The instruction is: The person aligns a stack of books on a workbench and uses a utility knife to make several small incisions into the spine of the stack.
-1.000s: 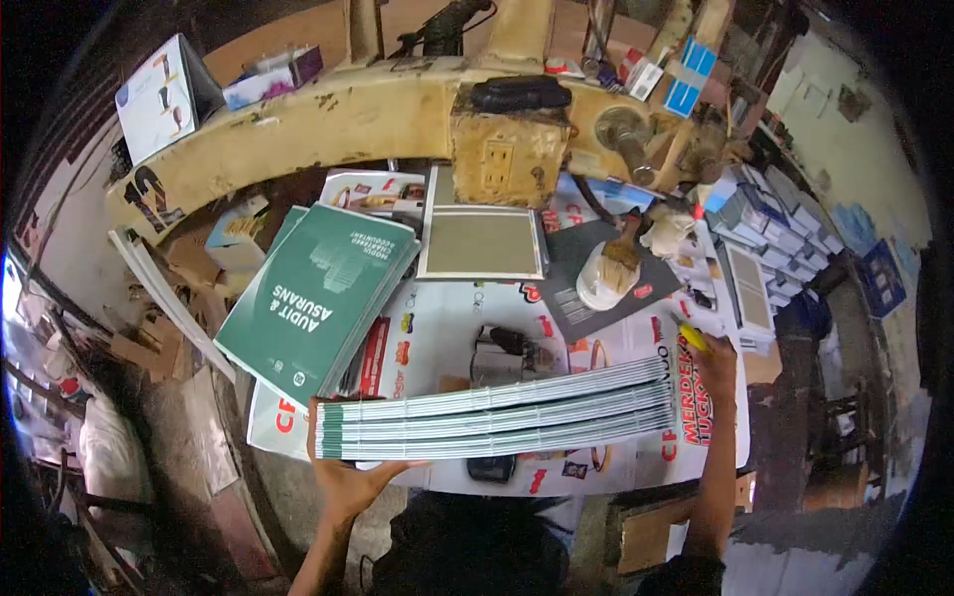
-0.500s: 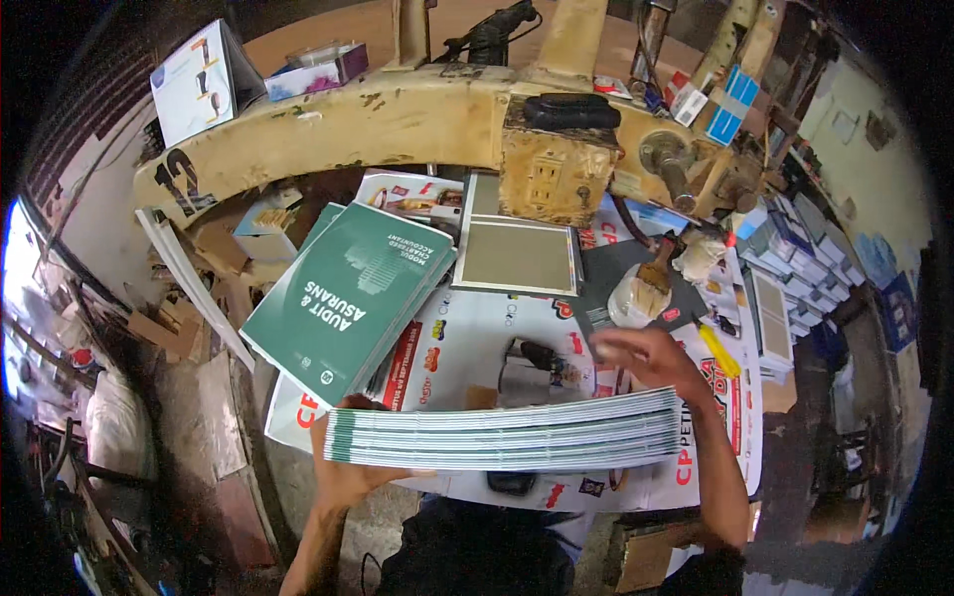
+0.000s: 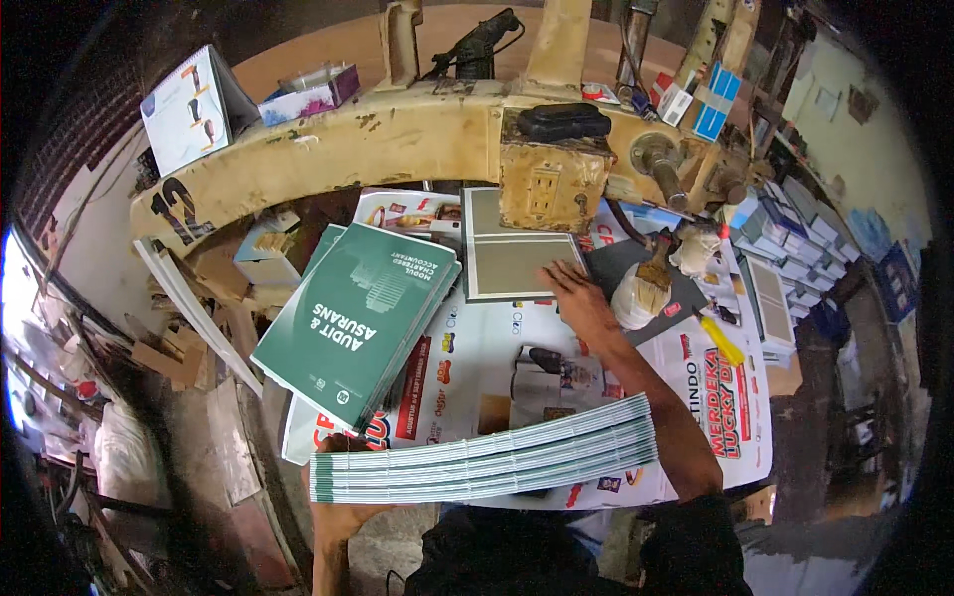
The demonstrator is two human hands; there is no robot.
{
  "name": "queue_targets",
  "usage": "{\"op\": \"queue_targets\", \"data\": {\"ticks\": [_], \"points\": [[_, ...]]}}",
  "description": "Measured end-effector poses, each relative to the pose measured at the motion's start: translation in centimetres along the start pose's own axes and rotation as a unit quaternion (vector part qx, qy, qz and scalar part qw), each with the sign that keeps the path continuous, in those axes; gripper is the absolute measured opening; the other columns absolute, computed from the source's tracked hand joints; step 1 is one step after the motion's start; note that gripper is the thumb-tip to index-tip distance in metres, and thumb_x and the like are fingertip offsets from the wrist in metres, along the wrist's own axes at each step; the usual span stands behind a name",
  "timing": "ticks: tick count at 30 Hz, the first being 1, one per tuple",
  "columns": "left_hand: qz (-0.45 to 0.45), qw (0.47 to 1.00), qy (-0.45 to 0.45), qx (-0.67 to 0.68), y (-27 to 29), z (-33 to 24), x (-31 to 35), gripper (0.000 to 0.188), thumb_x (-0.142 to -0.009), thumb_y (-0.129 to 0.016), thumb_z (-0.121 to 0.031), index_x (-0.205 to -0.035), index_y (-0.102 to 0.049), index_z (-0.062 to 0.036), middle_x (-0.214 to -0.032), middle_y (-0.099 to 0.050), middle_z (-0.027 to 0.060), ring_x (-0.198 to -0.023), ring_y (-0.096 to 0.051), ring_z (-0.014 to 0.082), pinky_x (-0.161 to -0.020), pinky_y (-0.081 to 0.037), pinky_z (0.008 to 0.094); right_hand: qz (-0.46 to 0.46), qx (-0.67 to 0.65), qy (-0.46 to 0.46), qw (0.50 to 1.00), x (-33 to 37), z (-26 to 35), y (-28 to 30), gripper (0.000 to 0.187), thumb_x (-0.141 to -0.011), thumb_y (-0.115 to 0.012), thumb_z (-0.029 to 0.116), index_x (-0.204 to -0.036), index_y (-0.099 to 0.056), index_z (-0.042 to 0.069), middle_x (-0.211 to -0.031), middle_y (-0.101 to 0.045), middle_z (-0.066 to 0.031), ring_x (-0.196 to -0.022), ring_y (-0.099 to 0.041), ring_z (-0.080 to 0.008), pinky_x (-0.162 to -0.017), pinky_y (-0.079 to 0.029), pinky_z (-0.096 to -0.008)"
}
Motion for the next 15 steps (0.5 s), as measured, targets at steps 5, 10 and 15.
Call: {"op": "queue_targets", "data": {"ticks": [5, 10, 15], "points": [[0.011, 0.996, -0.031, 0.084, -0.3, 0.2, -0.1, 0.116, -0.050, -0.100, -0.022, -0.139, -0.033, 0.0091, -0.117, -0.064, 0.0190, -0.106, -0.064, 0.0264, -0.094, -0.052, 0.0426, -0.026, -0.153, -0.055, 0.986, 4.5, 2.0, 9.4, 0.059, -0.083, -0.063, 0.003, -0.140, -0.051, 0.011, -0.135, -0.059, -0.0162, -0.119, -0.060, -0.0315, -0.106, -0.045, -0.0421], [0.039, 0.983, -0.136, -0.119, -0.7, 0.9, -0.1, 0.100, -0.054, -0.097, -0.035, -0.130, -0.046, 0.0044, -0.114, -0.064, 0.0142, -0.106, -0.062, 0.0255, -0.096, -0.050, 0.0411, -0.166, -0.173, -0.207, 0.948, 13.1, 0.7, 23.1, 0.029, -0.091, -0.066, 0.013, -0.119, -0.067, 0.008, -0.108, -0.072, -0.0157, -0.086, -0.071, -0.0237, -0.075, -0.054, -0.0319], [0.027, 0.990, -0.077, -0.115, -0.4, 4.5, -1.1, 0.088, -0.051, -0.095, -0.044, -0.121, -0.061, -0.0011, -0.114, -0.064, 0.0123, -0.110, -0.059, 0.0283, -0.102, -0.045, 0.0434, -0.445, -0.225, -0.393, 0.772, 30.1, -0.4, 32.7, 0.031, -0.090, -0.072, 0.018, -0.114, -0.066, -0.001, -0.102, -0.069, -0.0057, -0.090, -0.061, -0.0122, -0.084, -0.047, -0.0275]]}}
Point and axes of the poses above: each hand's wrist, its own x-axis away from the middle knuckle, its own y-axis out of the back of the hand, z = x × y, the point moved 10 cm from there along -x, towards the middle knuckle
